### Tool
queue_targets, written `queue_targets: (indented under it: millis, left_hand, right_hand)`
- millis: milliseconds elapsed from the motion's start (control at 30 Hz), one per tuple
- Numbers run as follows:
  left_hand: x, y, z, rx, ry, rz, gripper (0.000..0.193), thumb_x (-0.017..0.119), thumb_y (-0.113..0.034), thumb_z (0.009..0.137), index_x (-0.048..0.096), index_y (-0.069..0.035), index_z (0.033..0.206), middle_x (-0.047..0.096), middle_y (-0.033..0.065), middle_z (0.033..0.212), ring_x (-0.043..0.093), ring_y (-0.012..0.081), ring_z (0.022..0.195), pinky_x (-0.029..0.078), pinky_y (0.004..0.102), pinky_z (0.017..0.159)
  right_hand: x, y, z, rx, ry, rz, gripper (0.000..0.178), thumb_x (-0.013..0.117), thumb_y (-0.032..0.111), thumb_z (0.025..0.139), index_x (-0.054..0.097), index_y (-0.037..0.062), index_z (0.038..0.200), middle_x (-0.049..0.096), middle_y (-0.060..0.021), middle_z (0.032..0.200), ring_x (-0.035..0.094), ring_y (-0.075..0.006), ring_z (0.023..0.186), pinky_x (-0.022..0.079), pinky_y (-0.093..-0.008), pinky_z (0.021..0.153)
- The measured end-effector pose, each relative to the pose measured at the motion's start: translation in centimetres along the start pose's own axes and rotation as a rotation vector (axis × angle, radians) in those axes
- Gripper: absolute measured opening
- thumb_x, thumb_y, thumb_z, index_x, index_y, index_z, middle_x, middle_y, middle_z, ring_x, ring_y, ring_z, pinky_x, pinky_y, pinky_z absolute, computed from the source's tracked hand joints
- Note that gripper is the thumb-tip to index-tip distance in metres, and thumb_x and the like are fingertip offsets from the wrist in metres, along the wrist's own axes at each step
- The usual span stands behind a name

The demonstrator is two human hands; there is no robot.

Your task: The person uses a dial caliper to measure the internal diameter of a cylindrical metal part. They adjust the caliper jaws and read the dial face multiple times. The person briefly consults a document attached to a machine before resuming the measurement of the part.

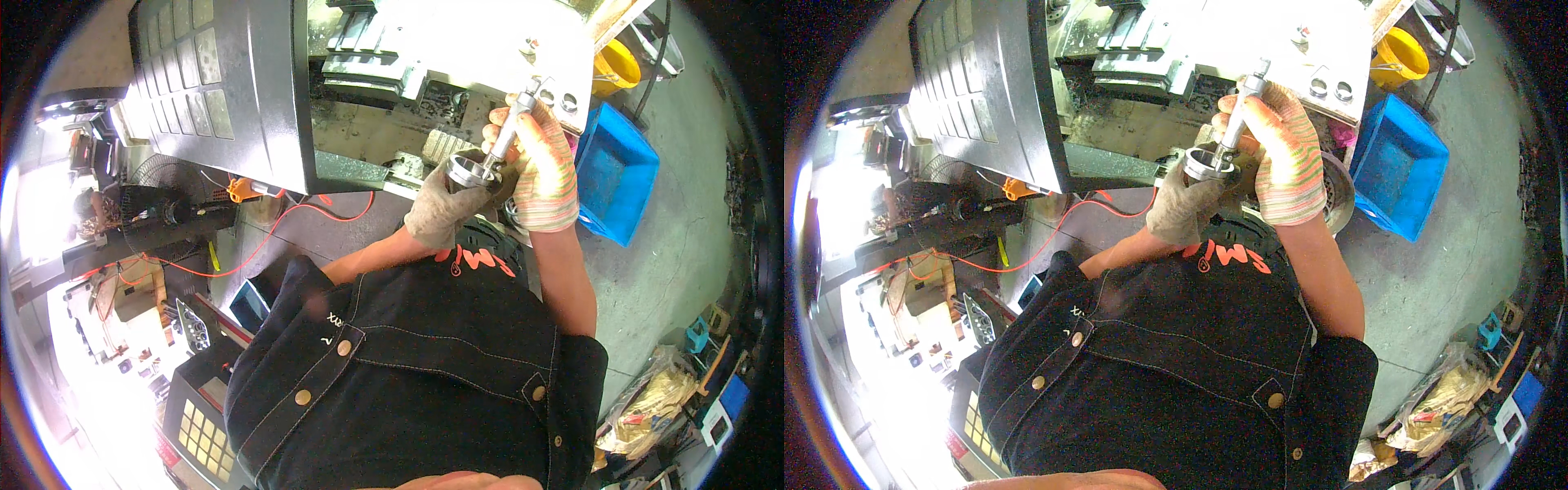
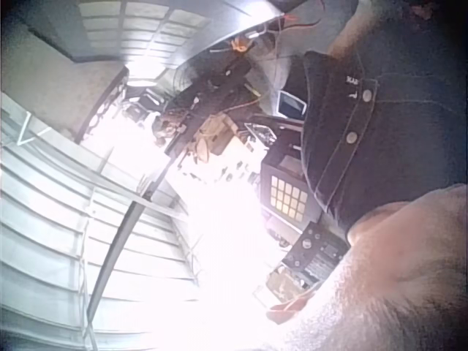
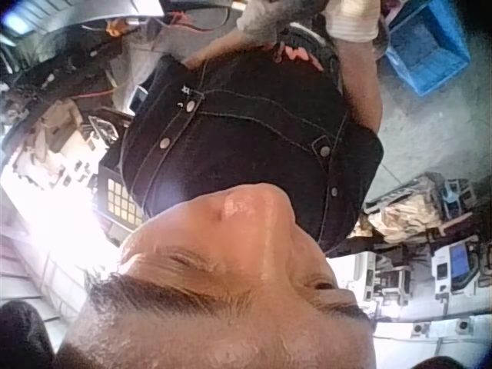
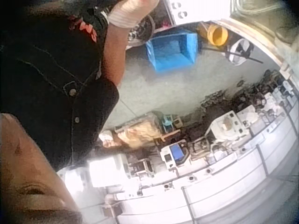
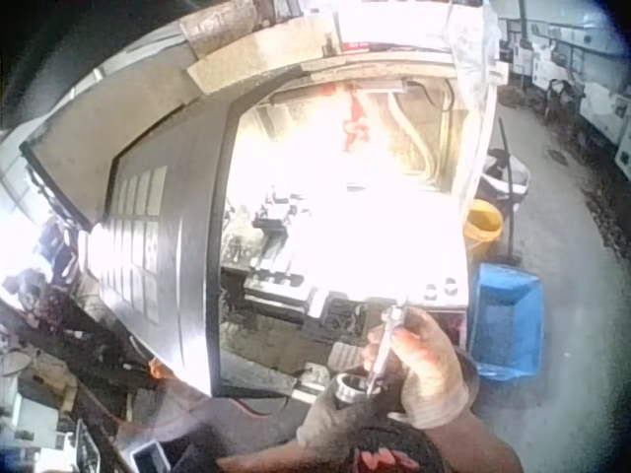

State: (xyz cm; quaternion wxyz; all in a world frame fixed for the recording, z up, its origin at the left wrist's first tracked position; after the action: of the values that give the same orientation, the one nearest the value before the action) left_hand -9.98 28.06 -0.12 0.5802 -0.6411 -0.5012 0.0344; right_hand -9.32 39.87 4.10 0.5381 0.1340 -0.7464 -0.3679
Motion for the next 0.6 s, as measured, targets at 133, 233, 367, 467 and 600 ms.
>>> queue_targets:
  millis: [133, 233, 367, 467, 600]
  left_hand:
    - [0.2, 0.5, 0.3, -0.004, 0.033, -0.043, 0.044, 0.064, -0.008, 0.078, 0.047, 0.0, 0.118, 0.06, 0.0065, 0.099, 0.058, 0.012, 0.081, 0.048, 0.0257, 0.068]
    - [0.5, 0.1, 0.3, -0.011, 0.007, -0.005, 0.044, 0.064, -0.005, 0.078, 0.046, 0.001, 0.118, 0.06, 0.0061, 0.099, 0.059, 0.0131, 0.082, 0.049, 0.0267, 0.069]
    - [0.3, 0.7, 0.5, -0.054, 0.067, -0.078, 0.053, 0.069, -0.005, 0.074, 0.044, 0.001, 0.12, 0.059, 0.0078, 0.104, 0.059, 0.0164, 0.088, 0.05, 0.0292, 0.074]
    - [0.8, 0.8, 0.6, -0.048, 0.144, -0.159, 0.059, 0.069, -0.002, 0.073, 0.039, 0.001, 0.124, 0.057, 0.0092, 0.106, 0.058, 0.0184, 0.093, 0.05, 0.0315, 0.079]
    - [0.4, 1.0, 0.8, -0.025, 0.115, -0.148, 0.065, 0.072, -0.006, 0.069, 0.038, -0.002, 0.125, 0.057, 0.0081, 0.103, 0.06, 0.0195, 0.087, 0.052, 0.0316, 0.071]
  right_hand:
    - [0.1, 0.1, -0.1, -0.015, 0.004, 0.02, 0.028, 0.061, 0.015, 0.082, 0.055, -0.0001, 0.106, 0.061, -0.0128, 0.09, 0.061, -0.0215, 0.079, 0.052, -0.0324, 0.074]
    - [-0.4, 0.2, 0.2, -0.03, 0.036, 0.024, 0.028, 0.061, 0.015, 0.082, 0.055, 0.0002, 0.105, 0.061, -0.0126, 0.089, 0.061, -0.0218, 0.079, 0.052, -0.0326, 0.072]
    - [-0.8, 0.0, 0.3, -0.024, 0.021, 0.022, 0.027, 0.061, 0.016, 0.083, 0.055, 0.0007, 0.104, 0.061, -0.0122, 0.089, 0.061, -0.0218, 0.078, 0.052, -0.0329, 0.071]
    - [-1.1, 0.0, 0.4, -0.023, 0.021, 0.006, 0.027, 0.061, 0.017, 0.083, 0.055, 0.001, 0.104, 0.061, -0.012, 0.089, 0.061, -0.0219, 0.078, 0.052, -0.033, 0.071]
    - [-1.7, -0.4, 0.5, -0.029, -0.007, 0.002, 0.029, 0.061, 0.018, 0.083, 0.054, 0.0012, 0.105, 0.061, -0.012, 0.089, 0.061, -0.022, 0.078, 0.052, -0.0329, 0.071]
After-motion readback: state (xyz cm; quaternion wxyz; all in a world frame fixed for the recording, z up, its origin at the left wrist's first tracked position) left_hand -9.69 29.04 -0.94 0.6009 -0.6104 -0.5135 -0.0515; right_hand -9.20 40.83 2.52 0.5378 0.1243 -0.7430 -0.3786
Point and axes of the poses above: each hand's wrist, its own z-axis towards the middle knuckle, its own x-axis out of the palm, y = z × x, the point moved 8 cm from there along z, towards the middle knuckle
